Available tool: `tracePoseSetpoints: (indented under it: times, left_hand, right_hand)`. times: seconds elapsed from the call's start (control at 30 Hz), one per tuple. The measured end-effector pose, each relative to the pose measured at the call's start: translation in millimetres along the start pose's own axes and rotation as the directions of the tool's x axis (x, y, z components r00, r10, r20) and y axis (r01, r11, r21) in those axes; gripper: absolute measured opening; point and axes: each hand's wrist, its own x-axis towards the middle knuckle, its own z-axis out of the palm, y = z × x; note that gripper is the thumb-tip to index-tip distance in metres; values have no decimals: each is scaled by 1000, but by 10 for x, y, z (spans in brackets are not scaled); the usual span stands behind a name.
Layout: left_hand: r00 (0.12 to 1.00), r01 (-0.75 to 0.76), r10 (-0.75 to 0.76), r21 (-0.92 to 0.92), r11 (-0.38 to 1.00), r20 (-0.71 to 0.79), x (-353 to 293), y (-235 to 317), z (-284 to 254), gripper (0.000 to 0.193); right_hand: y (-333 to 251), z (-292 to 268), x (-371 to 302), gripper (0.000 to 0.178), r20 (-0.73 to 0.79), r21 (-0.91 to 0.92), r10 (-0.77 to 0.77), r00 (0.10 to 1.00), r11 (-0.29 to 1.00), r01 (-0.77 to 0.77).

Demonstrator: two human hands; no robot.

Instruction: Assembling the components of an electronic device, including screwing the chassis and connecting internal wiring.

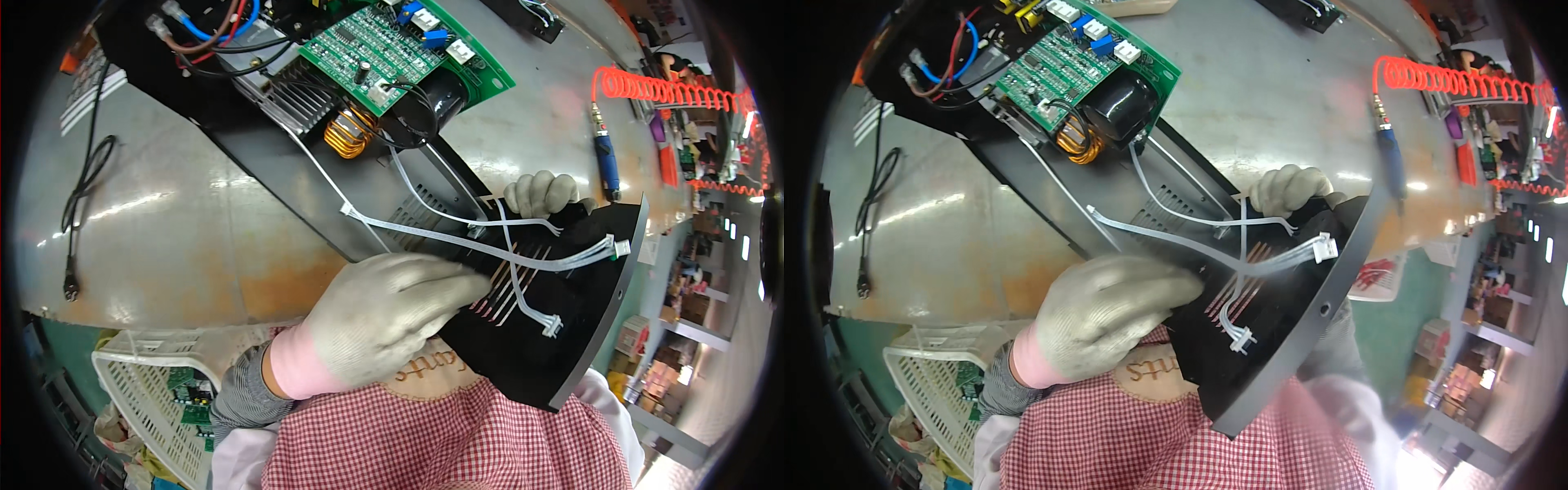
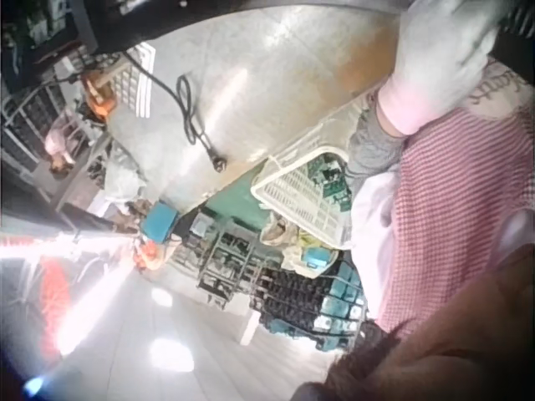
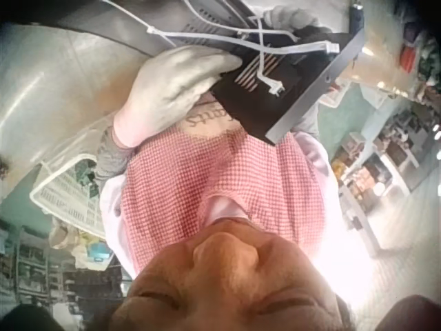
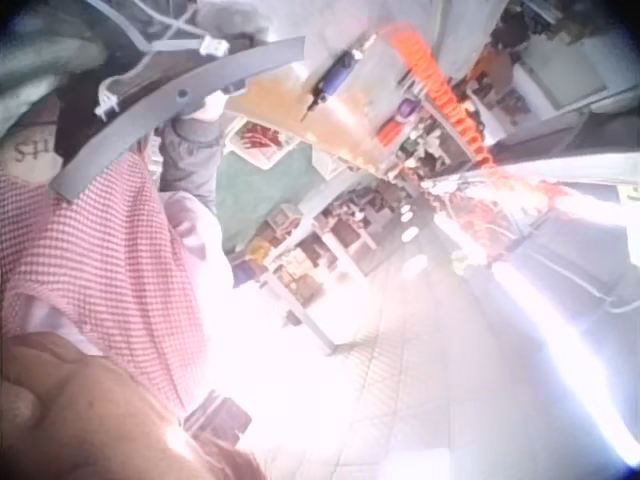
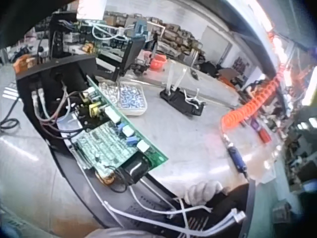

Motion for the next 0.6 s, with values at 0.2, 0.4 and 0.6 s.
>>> tracePoseSetpoints:
  times: [0.2,0.4,0.6]
  left_hand:
    - [982,-175,184,-158,972,44,327,-143,122,45]
    - [978,-200,204,-63,978,55,276,29,-70,17]
    - [997,-66,40,514,855,62,-291,426,-834,26]
  right_hand:
    - [196,-136,79,31,87,44,80,993,996,-84]
    - [109,-205,202,35,184,169,36,982,983,-68]
    - [31,-80,158,46,235,170,-46,971,985,6]
